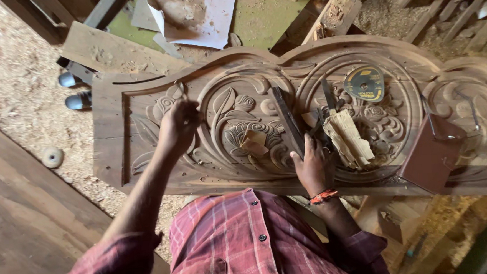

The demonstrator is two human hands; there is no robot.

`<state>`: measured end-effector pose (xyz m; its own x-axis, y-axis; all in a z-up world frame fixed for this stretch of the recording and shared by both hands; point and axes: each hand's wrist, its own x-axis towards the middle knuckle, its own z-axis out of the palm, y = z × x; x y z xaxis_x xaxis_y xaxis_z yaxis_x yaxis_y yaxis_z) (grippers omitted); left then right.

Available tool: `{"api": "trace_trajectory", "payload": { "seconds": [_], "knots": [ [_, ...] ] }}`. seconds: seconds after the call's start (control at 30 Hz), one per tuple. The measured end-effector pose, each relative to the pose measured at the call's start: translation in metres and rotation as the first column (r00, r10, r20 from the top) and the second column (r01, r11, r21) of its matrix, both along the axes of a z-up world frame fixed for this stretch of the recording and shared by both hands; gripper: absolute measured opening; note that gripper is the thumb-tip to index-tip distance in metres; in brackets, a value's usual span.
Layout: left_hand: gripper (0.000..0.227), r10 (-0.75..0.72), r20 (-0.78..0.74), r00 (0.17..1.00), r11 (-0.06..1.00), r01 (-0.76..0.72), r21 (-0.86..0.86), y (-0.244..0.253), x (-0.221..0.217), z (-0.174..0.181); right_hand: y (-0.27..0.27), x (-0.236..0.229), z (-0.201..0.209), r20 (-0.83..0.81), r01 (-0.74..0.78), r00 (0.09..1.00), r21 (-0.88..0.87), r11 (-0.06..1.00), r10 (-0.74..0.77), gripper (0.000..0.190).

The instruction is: The person carves a floral design into a wooden panel using a chisel and mallet. They repeatedly strike the chisel to shape the wood and occasionally brush away sawdust with their hand.

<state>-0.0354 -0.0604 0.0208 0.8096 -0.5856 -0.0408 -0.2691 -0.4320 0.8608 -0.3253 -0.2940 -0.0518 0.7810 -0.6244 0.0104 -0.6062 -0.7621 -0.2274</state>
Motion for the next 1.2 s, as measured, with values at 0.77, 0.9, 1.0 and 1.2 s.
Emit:
{"api": "trace_trajectory", "payload": {
  "seconds": [0.77,0.9,1.0,1.2],
  "knots": [
    [0.03,-0.072,0.241,0.968,0.997,0.077,-0.01,-0.097,0.065,-0.073,0.008,0.068,0.124,0.297,-0.079,0.946,0.601,0.795,-0.131,0.04],
    [0.024,-0.059,0.303,0.951,0.996,0.075,-0.042,-0.092,0.064,-0.066,0.012,0.067,0.125,0.317,-0.112,0.945,0.544,0.831,-0.08,0.043],
    [0.018,-0.182,0.264,0.947,0.981,0.193,-0.016,-0.081,0.064,-0.061,0.01,0.056,0.121,0.309,-0.12,0.947,0.587,0.801,-0.084,0.04],
    [0.015,-0.333,0.349,0.876,0.909,0.199,0.367,-0.072,0.063,-0.048,0.012,0.034,0.11,0.309,-0.068,0.937,0.615,0.786,-0.161,0.038]
  ]
}}
